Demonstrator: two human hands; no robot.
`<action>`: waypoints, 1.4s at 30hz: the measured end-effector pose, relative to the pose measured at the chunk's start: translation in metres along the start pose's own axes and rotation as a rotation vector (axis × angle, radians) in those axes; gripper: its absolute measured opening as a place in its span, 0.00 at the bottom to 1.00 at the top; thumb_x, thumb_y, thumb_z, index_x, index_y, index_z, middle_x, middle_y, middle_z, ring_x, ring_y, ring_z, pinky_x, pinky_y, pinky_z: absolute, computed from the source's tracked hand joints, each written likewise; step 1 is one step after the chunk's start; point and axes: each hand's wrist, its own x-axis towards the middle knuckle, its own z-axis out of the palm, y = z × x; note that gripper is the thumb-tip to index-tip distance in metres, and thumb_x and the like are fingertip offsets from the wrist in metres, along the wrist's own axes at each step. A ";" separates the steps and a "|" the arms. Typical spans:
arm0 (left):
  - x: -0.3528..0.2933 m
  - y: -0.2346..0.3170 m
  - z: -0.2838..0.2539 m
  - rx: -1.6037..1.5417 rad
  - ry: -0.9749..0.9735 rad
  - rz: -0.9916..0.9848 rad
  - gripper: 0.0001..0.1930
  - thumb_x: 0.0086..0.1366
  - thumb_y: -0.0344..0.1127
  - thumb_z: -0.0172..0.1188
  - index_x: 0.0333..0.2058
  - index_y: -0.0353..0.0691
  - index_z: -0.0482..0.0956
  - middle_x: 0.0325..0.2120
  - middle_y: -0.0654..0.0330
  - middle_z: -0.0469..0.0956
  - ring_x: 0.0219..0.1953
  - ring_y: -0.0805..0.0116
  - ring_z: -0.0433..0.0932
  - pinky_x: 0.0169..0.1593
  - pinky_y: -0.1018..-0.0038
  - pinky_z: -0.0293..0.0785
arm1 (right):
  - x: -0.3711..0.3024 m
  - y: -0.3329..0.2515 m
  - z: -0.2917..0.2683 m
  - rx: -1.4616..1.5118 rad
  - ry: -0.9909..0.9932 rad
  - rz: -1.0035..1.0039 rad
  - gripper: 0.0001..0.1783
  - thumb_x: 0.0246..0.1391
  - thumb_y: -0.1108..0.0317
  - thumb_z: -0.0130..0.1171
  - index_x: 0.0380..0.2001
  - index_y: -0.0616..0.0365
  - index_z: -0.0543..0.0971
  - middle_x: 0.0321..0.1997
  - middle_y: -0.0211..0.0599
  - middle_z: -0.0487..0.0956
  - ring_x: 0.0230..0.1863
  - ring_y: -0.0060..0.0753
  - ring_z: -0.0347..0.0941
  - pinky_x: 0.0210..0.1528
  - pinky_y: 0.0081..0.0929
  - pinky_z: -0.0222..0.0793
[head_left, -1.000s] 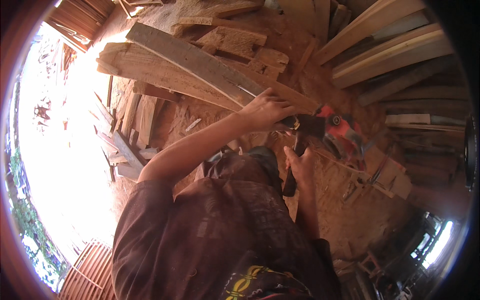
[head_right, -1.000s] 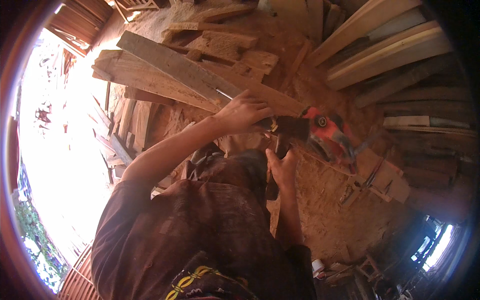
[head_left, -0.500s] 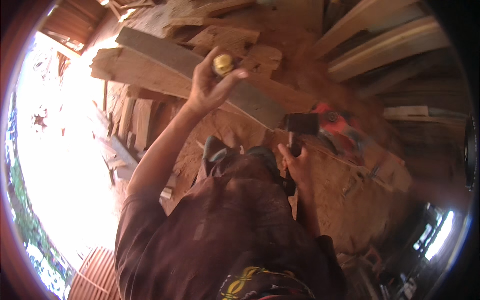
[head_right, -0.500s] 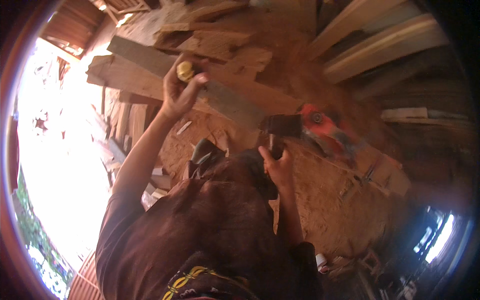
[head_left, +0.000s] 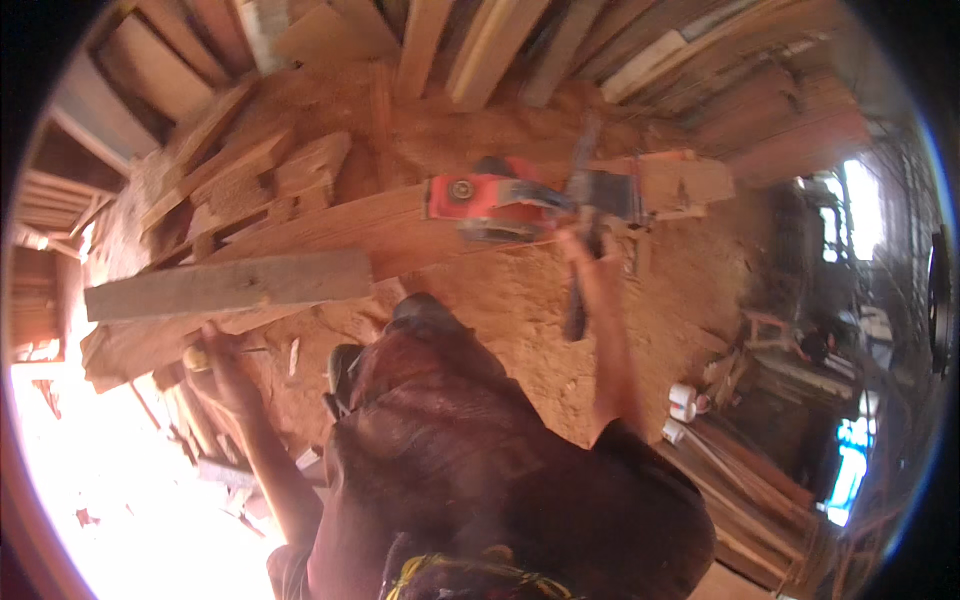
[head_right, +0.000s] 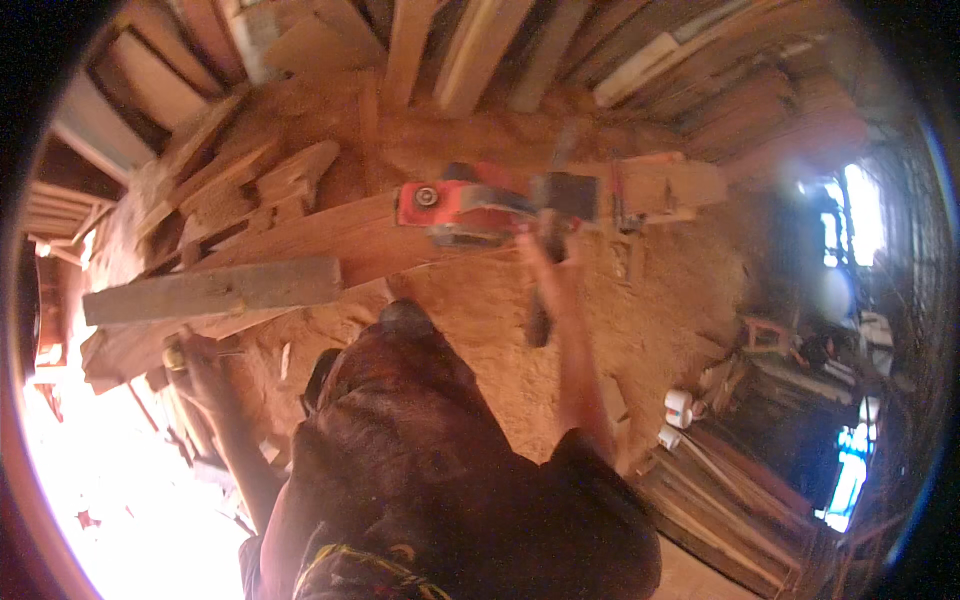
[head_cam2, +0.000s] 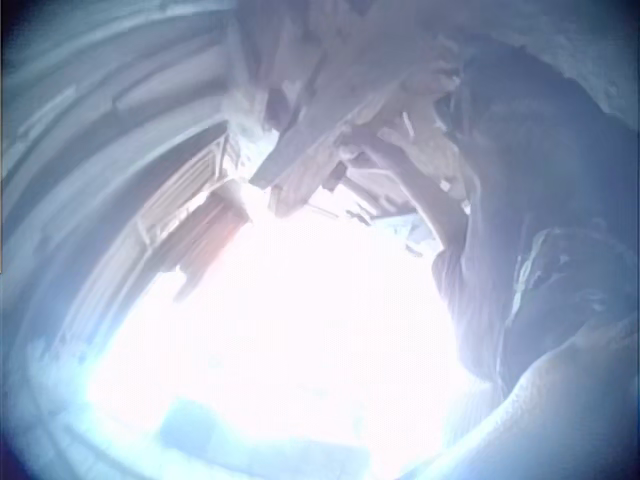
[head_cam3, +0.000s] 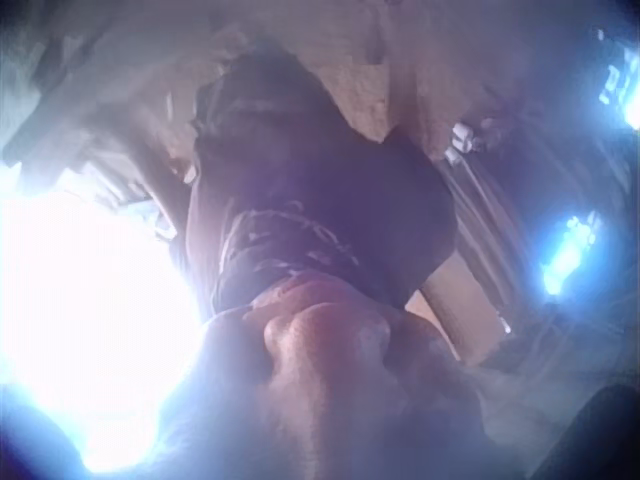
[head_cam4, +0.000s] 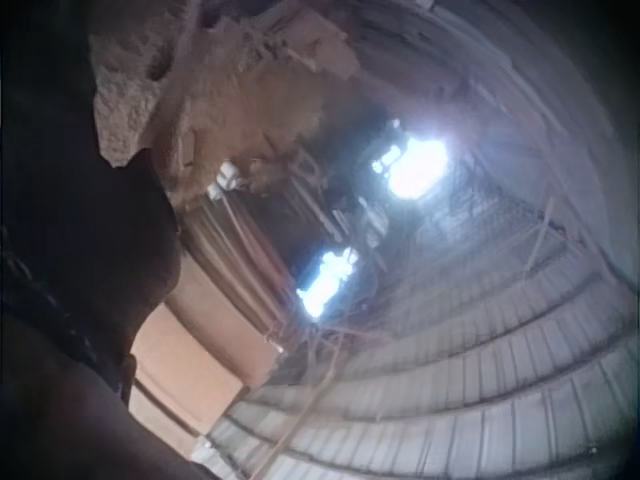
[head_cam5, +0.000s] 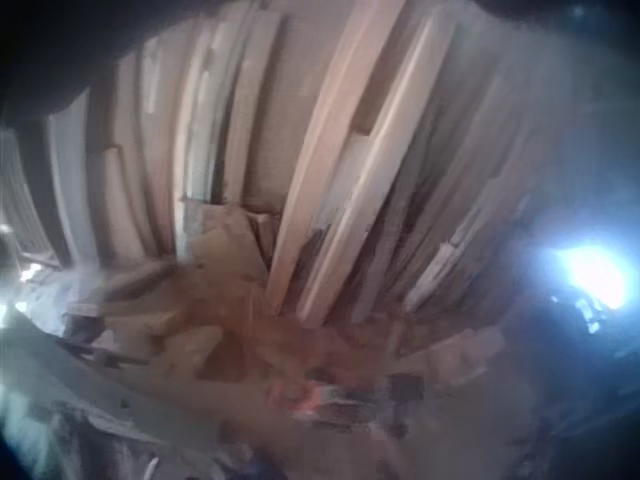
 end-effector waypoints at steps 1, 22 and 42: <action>-0.013 -0.001 -0.011 0.158 0.005 -0.023 0.11 0.76 0.38 0.62 0.47 0.34 0.79 0.38 0.61 0.81 0.40 0.70 0.78 0.44 0.72 0.77 | 0.019 0.004 -0.016 -0.059 0.038 -0.032 0.17 0.62 0.56 0.71 0.41 0.58 0.79 0.24 0.26 0.77 0.19 0.20 0.71 0.23 0.24 0.66; -0.096 -0.026 0.110 0.340 0.018 -0.263 0.19 0.63 0.44 0.76 0.38 0.34 0.81 0.29 0.56 0.79 0.33 0.71 0.79 0.39 0.69 0.76 | 0.209 0.147 -0.086 -0.640 -0.073 -0.145 0.17 0.67 0.55 0.63 0.47 0.57 0.80 0.32 0.32 0.80 0.28 0.29 0.75 0.32 0.31 0.71; -0.014 0.034 0.186 0.956 -0.537 0.581 0.17 0.50 0.39 0.72 0.38 0.42 0.79 0.31 0.54 0.83 0.38 0.47 0.84 0.45 0.54 0.78 | 0.207 0.175 -0.069 -0.613 -0.025 -0.159 0.19 0.72 0.54 0.55 0.52 0.57 0.81 0.40 0.38 0.83 0.36 0.38 0.79 0.41 0.38 0.76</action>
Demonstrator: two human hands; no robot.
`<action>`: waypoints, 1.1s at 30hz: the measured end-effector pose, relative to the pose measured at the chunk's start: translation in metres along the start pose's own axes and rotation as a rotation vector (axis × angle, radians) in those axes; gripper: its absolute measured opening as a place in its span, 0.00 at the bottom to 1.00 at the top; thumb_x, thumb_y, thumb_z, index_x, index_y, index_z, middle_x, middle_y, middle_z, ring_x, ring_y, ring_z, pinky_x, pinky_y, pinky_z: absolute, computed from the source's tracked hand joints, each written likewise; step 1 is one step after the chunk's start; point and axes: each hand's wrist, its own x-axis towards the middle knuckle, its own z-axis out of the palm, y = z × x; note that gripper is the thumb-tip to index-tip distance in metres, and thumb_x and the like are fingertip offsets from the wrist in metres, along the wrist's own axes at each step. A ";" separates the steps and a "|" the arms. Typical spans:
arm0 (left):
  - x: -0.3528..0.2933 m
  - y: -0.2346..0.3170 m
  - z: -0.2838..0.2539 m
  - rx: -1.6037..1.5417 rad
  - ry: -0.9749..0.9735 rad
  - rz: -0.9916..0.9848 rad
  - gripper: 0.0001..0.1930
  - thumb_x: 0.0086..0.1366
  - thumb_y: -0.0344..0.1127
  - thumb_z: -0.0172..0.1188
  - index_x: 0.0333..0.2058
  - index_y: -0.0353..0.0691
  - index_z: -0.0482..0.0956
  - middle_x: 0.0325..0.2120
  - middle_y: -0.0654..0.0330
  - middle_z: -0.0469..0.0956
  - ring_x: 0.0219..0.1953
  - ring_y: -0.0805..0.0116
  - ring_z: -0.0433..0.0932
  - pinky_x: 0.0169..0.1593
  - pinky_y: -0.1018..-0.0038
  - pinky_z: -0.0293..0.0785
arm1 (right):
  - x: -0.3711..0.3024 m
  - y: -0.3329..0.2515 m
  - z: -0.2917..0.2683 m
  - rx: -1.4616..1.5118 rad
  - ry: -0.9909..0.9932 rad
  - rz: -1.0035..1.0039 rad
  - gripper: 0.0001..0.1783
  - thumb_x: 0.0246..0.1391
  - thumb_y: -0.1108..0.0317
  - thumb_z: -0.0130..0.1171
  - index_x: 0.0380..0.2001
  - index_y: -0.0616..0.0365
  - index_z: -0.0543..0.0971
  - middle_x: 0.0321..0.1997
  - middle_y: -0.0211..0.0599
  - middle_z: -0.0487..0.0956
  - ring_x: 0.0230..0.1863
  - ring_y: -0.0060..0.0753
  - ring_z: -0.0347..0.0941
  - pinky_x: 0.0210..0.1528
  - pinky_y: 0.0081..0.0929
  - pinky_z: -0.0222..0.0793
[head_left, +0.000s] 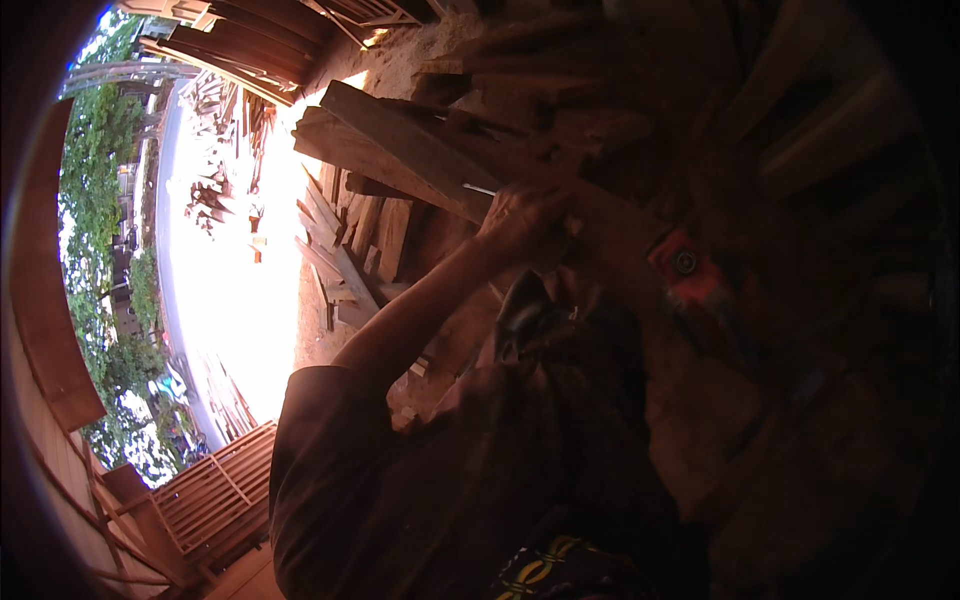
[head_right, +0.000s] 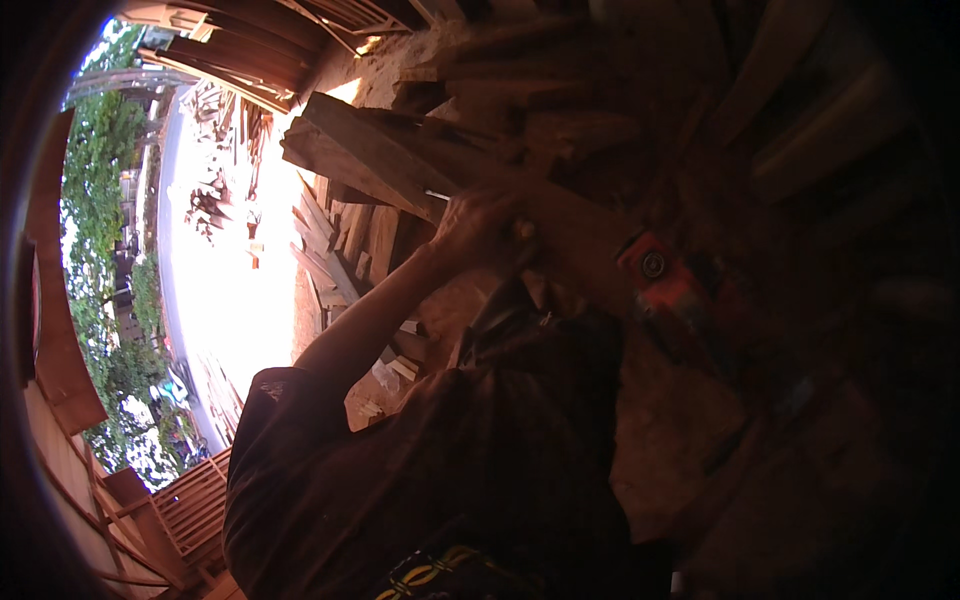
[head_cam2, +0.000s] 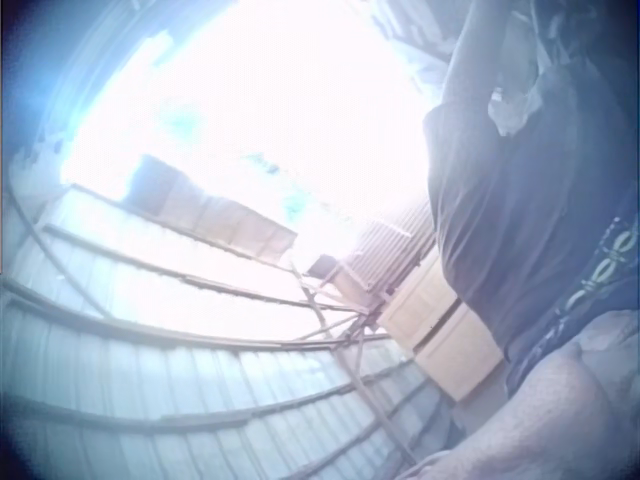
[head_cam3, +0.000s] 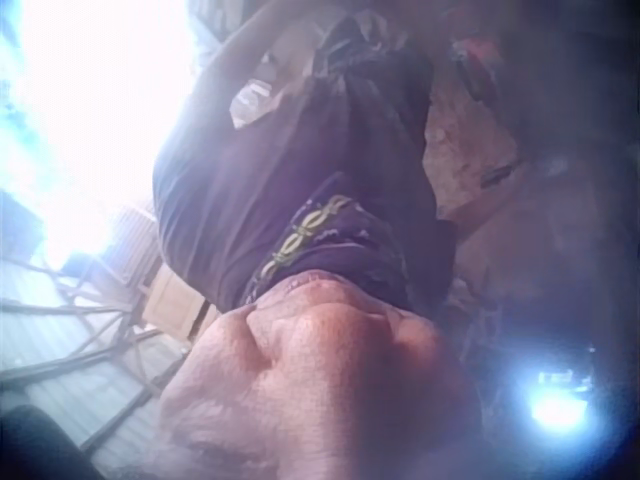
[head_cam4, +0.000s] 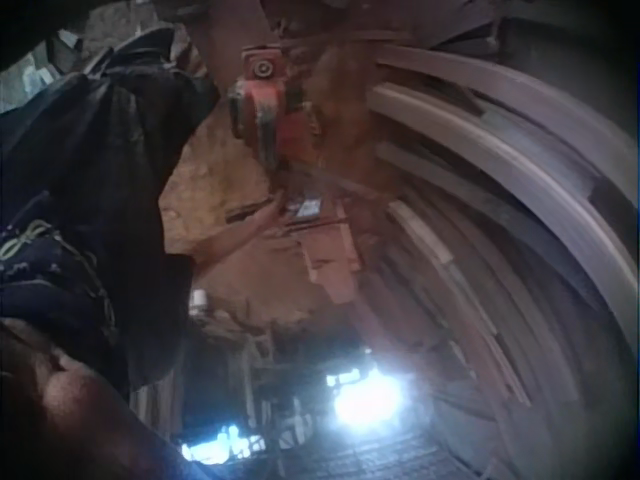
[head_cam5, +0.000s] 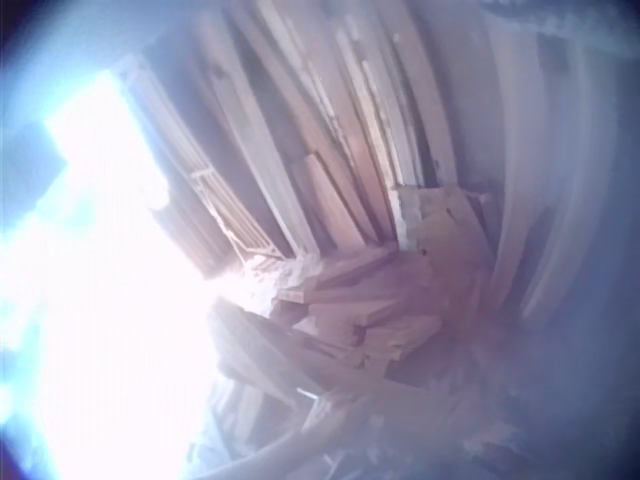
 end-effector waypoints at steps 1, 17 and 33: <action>0.000 -0.002 -0.001 0.002 -0.023 0.007 0.17 0.51 0.40 0.72 0.38 0.42 0.80 0.32 0.54 0.84 0.39 0.47 0.84 0.44 0.55 0.79 | 0.000 -0.001 -0.001 0.000 0.009 0.001 0.19 0.72 0.54 0.55 0.52 0.57 0.81 0.41 0.38 0.83 0.36 0.38 0.79 0.41 0.38 0.76; 0.010 -0.054 0.038 0.022 -0.358 0.112 0.22 0.62 0.51 0.66 0.51 0.46 0.83 0.43 0.51 0.86 0.43 0.49 0.87 0.46 0.53 0.82 | -0.107 -0.087 0.037 0.213 0.443 -0.393 0.22 0.76 0.53 0.49 0.56 0.57 0.81 0.47 0.42 0.86 0.42 0.45 0.82 0.48 0.44 0.80; 0.004 -0.062 0.051 0.077 -0.285 0.290 0.14 0.67 0.41 0.61 0.48 0.45 0.84 0.38 0.54 0.87 0.37 0.56 0.88 0.39 0.58 0.84 | -0.257 -0.228 0.129 0.468 -0.486 0.140 0.43 0.62 0.47 0.68 0.71 0.59 0.67 0.70 0.43 0.74 0.65 0.46 0.74 0.65 0.46 0.74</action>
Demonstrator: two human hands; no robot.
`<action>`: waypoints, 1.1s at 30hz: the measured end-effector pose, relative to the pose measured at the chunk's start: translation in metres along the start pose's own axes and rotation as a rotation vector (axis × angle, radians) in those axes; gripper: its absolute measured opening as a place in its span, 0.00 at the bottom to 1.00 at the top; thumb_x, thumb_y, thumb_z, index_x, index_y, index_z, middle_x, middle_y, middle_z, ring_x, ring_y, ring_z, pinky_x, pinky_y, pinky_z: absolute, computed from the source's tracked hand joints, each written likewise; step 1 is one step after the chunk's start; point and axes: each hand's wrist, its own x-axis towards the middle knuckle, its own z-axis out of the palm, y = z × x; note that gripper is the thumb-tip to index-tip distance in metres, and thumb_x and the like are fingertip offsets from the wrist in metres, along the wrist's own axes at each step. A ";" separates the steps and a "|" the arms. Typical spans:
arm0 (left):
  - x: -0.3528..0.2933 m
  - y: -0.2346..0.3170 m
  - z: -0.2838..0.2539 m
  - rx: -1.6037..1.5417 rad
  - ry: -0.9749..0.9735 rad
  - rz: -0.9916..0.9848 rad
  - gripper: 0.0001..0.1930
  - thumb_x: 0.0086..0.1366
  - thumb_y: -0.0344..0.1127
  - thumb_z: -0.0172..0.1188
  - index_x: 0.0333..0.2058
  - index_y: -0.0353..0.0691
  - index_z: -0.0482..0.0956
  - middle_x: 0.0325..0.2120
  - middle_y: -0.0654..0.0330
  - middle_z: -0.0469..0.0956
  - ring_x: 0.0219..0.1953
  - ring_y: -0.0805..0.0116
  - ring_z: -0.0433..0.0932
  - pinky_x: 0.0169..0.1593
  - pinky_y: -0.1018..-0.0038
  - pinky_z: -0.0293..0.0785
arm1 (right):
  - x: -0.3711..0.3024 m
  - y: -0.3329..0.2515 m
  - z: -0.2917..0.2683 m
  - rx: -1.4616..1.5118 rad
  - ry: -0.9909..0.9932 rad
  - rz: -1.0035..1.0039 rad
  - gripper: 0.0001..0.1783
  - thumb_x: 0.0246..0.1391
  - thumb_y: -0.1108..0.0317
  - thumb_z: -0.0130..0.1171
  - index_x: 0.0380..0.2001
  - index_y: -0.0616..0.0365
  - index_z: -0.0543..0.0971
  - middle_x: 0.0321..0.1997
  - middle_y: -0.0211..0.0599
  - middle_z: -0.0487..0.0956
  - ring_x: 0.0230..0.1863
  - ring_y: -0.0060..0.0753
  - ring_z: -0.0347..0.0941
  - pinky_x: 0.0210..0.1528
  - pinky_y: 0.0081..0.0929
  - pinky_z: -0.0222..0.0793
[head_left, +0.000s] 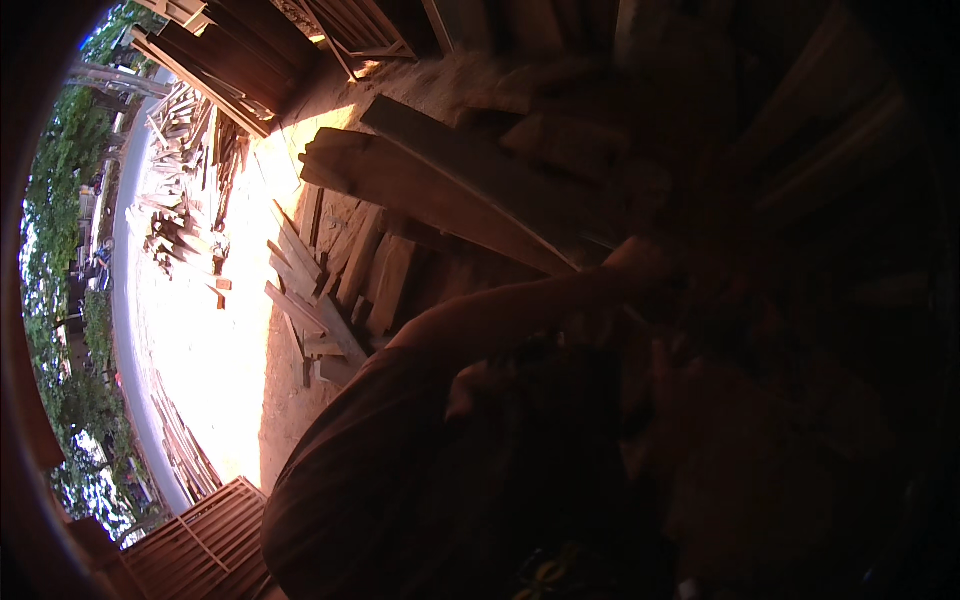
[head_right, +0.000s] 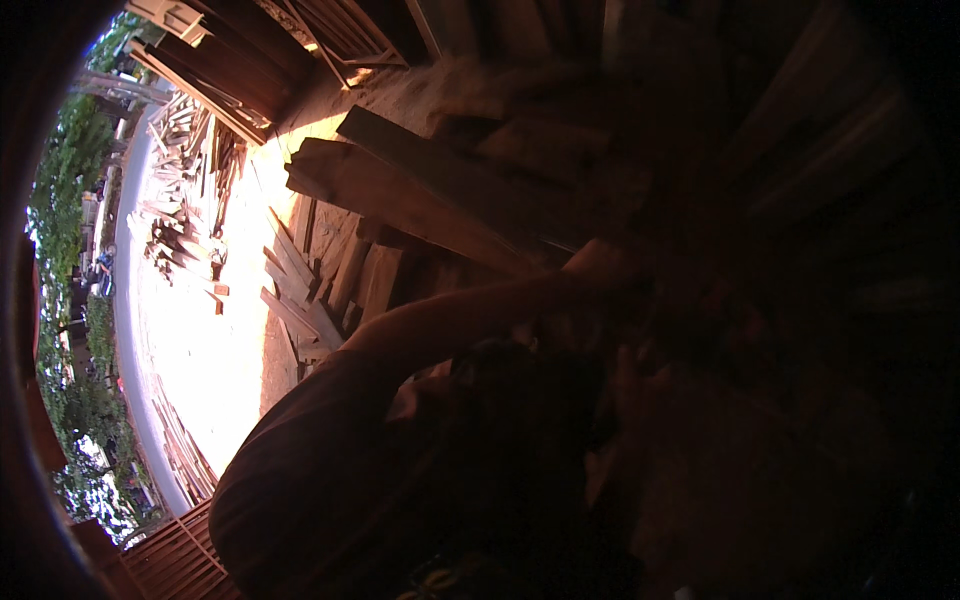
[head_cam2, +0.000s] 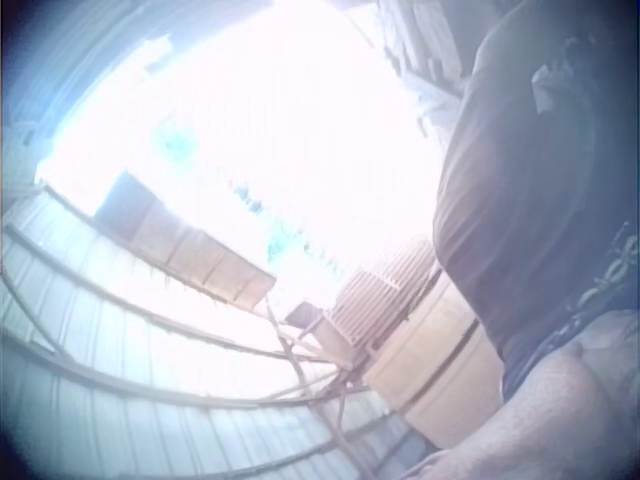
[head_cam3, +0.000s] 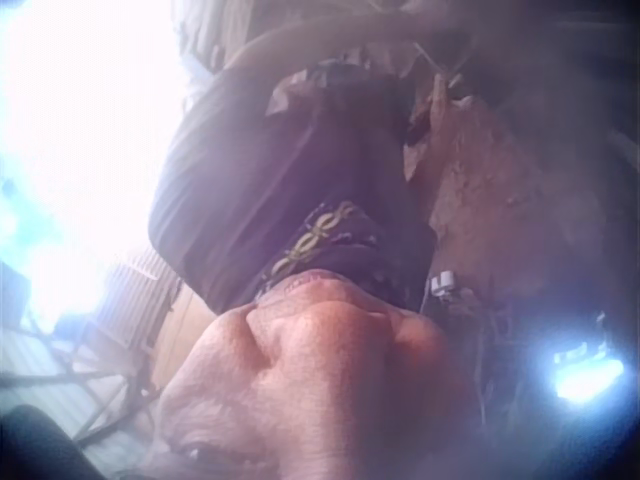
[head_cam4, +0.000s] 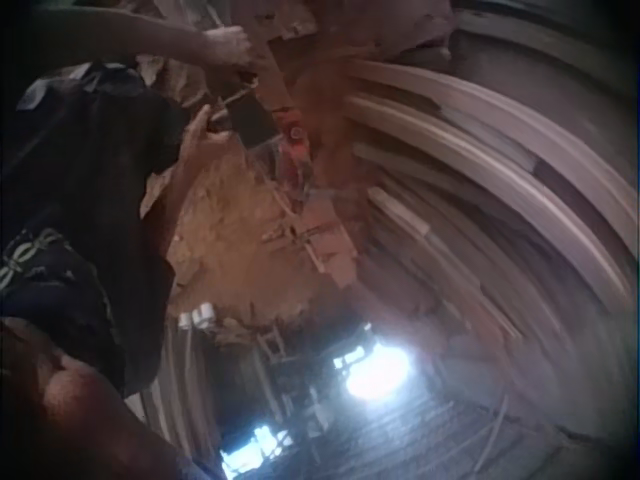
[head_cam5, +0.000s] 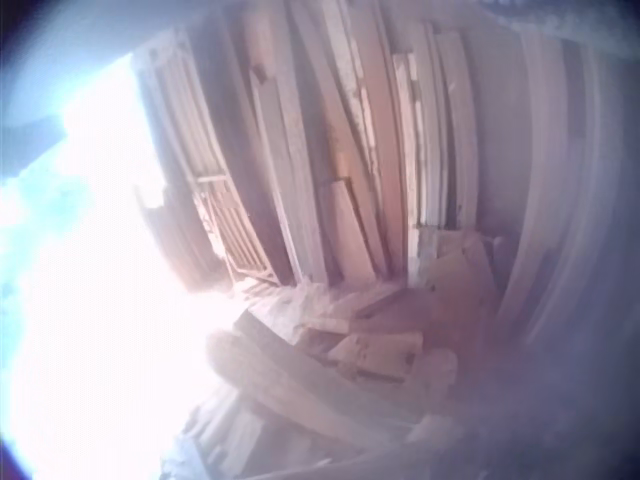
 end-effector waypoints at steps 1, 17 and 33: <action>0.002 -0.007 0.003 -0.003 0.003 0.022 0.14 0.67 0.40 0.61 0.48 0.44 0.84 0.38 0.54 0.87 0.37 0.57 0.88 0.39 0.59 0.84 | -0.010 -0.027 0.007 -0.038 0.029 -0.028 0.44 0.61 0.48 0.70 0.72 0.59 0.66 0.70 0.44 0.73 0.65 0.47 0.74 0.65 0.45 0.74; -0.067 -0.033 -0.112 -0.964 0.829 -0.114 0.12 0.62 0.32 0.74 0.41 0.36 0.82 0.34 0.57 0.86 0.38 0.69 0.87 0.40 0.70 0.82 | -0.007 -0.061 0.031 0.058 0.002 -0.065 0.19 0.57 0.53 0.74 0.35 0.57 0.80 0.24 0.24 0.75 0.21 0.19 0.68 0.26 0.25 0.64; -0.050 0.009 -0.106 -0.631 0.493 0.144 0.18 0.61 0.39 0.71 0.48 0.42 0.81 0.37 0.53 0.85 0.39 0.49 0.87 0.43 0.59 0.84 | 0.000 -0.078 0.022 0.123 -0.047 -0.142 0.25 0.50 0.51 0.79 0.29 0.59 0.76 0.19 0.28 0.76 0.16 0.22 0.72 0.19 0.27 0.65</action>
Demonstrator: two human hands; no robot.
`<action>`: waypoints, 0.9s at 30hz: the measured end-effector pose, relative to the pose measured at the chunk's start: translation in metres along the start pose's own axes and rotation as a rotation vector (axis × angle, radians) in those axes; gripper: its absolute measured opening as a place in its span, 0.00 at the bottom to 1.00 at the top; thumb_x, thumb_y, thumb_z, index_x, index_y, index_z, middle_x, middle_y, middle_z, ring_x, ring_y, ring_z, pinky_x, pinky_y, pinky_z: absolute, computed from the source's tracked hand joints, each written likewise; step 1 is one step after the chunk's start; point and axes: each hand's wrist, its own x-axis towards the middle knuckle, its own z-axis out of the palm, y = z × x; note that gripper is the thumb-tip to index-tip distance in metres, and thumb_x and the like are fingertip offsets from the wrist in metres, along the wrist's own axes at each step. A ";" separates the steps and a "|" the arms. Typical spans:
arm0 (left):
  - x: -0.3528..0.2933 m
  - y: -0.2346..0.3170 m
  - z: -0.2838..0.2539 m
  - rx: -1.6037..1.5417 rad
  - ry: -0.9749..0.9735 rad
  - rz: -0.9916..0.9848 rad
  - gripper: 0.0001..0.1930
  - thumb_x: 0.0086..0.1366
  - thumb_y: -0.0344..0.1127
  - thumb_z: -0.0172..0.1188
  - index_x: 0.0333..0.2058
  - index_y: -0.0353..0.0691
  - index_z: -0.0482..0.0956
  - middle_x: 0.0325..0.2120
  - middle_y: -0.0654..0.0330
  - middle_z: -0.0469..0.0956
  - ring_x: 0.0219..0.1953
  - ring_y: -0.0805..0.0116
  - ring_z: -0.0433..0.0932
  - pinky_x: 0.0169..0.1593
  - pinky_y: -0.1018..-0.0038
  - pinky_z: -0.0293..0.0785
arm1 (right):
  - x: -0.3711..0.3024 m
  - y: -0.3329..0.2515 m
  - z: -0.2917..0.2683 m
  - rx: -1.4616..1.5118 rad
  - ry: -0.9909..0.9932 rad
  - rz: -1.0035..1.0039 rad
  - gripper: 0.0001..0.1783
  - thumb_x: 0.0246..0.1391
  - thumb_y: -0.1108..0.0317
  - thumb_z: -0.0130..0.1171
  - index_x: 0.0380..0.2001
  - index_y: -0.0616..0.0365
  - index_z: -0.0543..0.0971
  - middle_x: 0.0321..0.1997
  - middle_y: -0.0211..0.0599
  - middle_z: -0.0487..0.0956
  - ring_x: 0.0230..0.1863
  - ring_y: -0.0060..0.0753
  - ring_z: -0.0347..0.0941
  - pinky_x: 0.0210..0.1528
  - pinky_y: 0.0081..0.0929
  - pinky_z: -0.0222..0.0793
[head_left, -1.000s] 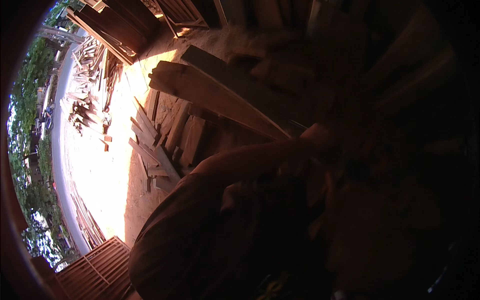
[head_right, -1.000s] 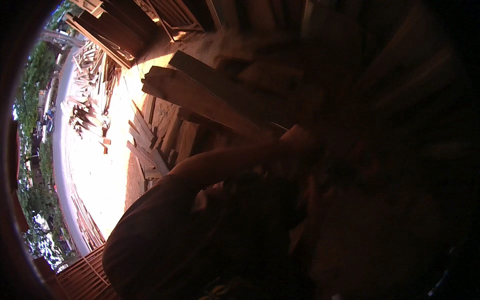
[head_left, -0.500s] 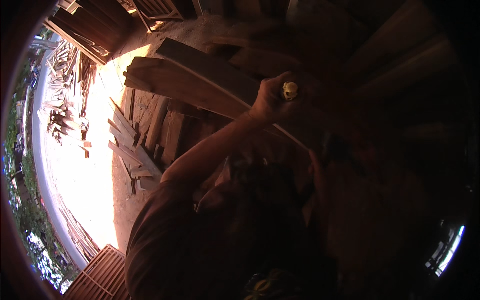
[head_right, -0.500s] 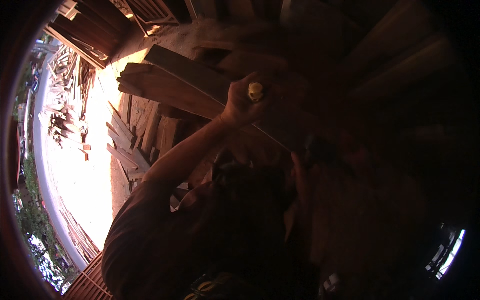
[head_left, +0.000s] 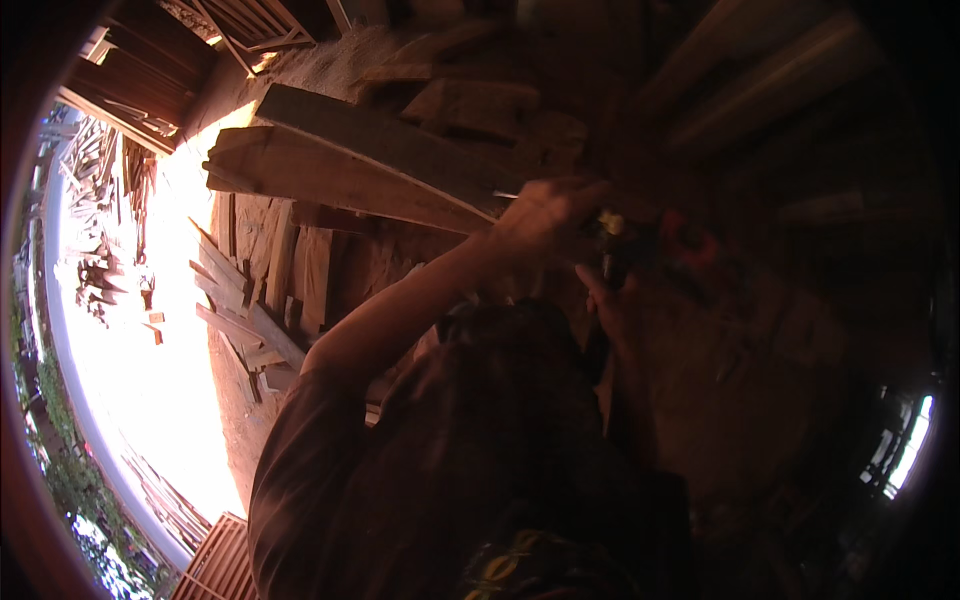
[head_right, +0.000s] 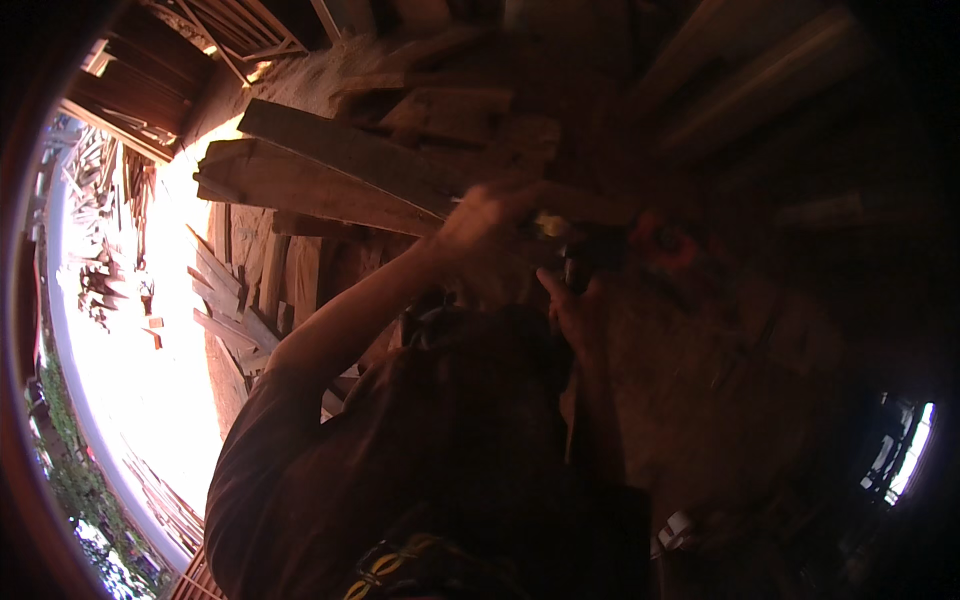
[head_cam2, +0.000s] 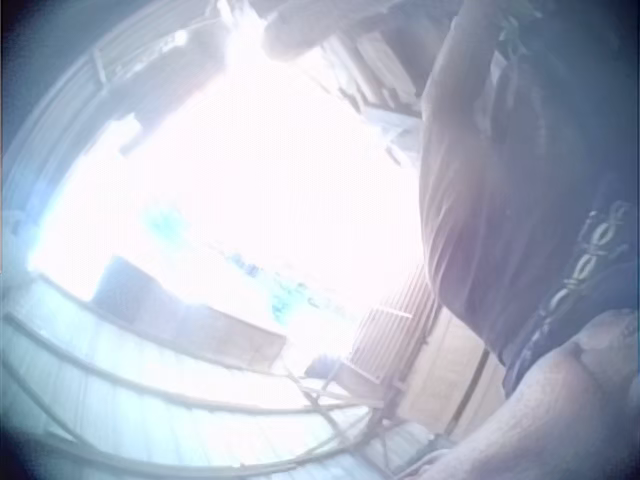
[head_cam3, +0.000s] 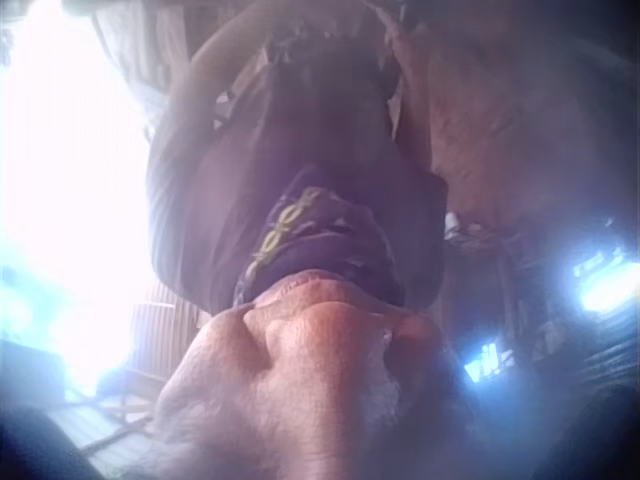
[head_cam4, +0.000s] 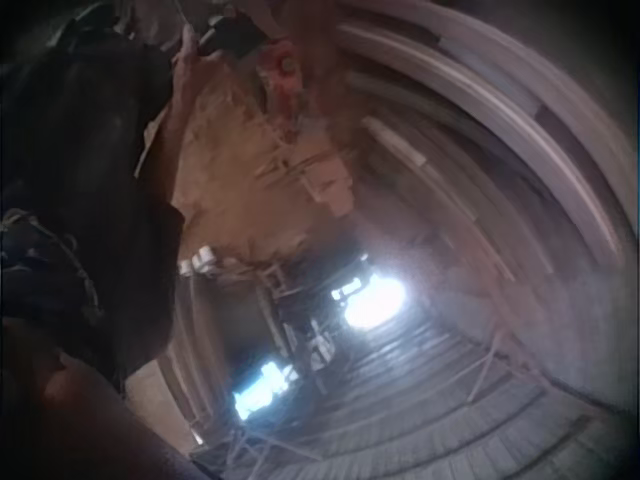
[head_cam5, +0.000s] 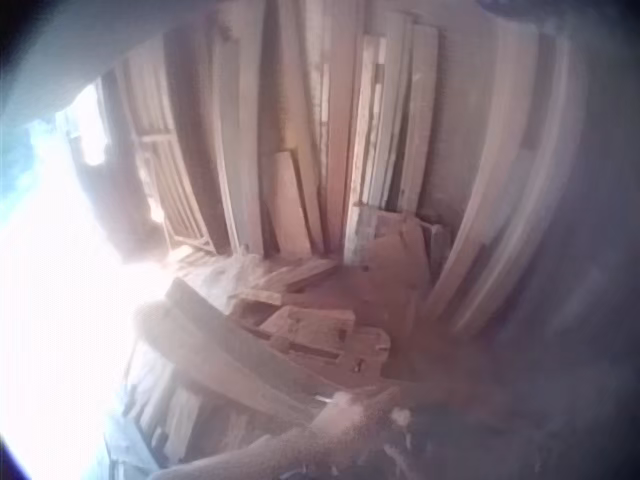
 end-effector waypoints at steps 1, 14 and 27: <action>0.012 0.004 0.010 0.013 -0.103 0.013 0.19 0.60 0.41 0.71 0.49 0.43 0.81 0.39 0.52 0.85 0.41 0.46 0.86 0.45 0.57 0.84 | 0.001 -0.001 -0.001 0.025 -0.037 -0.024 0.24 0.50 0.52 0.78 0.28 0.59 0.76 0.18 0.28 0.75 0.16 0.22 0.71 0.19 0.28 0.65; 0.088 -0.099 0.000 0.099 -0.013 -0.484 0.31 0.65 0.61 0.68 0.53 0.41 0.81 0.43 0.49 0.87 0.47 0.49 0.87 0.49 0.56 0.83 | -0.001 -0.013 -0.003 0.005 -0.074 0.000 0.23 0.52 0.55 0.77 0.17 0.54 0.74 0.14 0.24 0.73 0.14 0.17 0.68 0.19 0.24 0.61; 0.075 -0.163 0.031 0.182 -0.205 -0.511 0.28 0.69 0.57 0.65 0.54 0.38 0.79 0.43 0.44 0.86 0.48 0.44 0.86 0.52 0.57 0.81 | 0.011 0.004 -0.006 0.006 -0.146 0.036 0.23 0.50 0.56 0.79 0.36 0.62 0.79 0.23 0.30 0.79 0.20 0.23 0.74 0.26 0.29 0.71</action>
